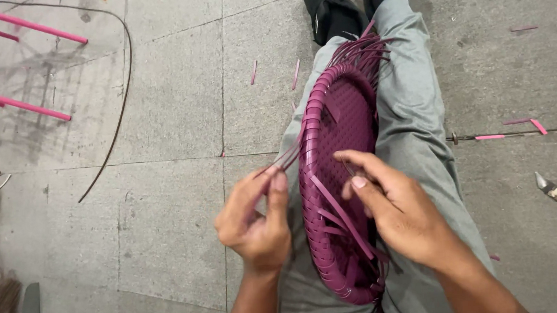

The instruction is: Weaving and finishing a purple rattan-style chair seat by hand and with a nail gun.

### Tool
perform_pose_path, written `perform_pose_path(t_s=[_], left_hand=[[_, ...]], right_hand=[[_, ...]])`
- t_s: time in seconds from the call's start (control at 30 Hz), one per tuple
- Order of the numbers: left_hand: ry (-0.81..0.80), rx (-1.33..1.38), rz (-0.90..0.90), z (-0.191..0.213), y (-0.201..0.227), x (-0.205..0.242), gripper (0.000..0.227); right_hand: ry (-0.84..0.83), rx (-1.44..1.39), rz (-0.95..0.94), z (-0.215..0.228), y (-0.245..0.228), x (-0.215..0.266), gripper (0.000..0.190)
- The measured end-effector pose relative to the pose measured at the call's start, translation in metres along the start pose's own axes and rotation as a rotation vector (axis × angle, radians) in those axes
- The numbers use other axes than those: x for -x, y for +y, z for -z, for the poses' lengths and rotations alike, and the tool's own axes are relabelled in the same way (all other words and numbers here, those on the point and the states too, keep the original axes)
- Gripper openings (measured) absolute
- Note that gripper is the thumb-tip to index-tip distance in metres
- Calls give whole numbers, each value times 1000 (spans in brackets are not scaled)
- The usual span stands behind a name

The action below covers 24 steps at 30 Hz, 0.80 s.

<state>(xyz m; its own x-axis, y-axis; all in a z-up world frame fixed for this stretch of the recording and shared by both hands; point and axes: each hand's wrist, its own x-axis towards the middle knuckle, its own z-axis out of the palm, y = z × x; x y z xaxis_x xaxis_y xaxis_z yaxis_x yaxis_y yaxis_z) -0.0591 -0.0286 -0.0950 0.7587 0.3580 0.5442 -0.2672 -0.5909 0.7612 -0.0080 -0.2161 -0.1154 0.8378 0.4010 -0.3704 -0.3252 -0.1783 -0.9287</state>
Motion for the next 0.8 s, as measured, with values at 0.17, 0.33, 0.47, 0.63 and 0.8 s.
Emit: perform_pose_path(t_s=[0.17,0.33,0.47,0.63,0.8], left_hand=[[-44,-115,-335,0,-4,2,19],[-115,-42,-291,-2,11,1,24],[-299,163,287,-5,24,-9,54],[-504,237,656,-4,-6,-41,53],[-825,-20,304,-3,-45,-61,35]], right_hand=[[68,310,98,12,-26,5,38],[38,304,82,15,-11,19,36],[-77,132,151,-5,26,50,58],[-47,165,280,-42,34,72,87],[17,478,197,-72,26,80,103]])
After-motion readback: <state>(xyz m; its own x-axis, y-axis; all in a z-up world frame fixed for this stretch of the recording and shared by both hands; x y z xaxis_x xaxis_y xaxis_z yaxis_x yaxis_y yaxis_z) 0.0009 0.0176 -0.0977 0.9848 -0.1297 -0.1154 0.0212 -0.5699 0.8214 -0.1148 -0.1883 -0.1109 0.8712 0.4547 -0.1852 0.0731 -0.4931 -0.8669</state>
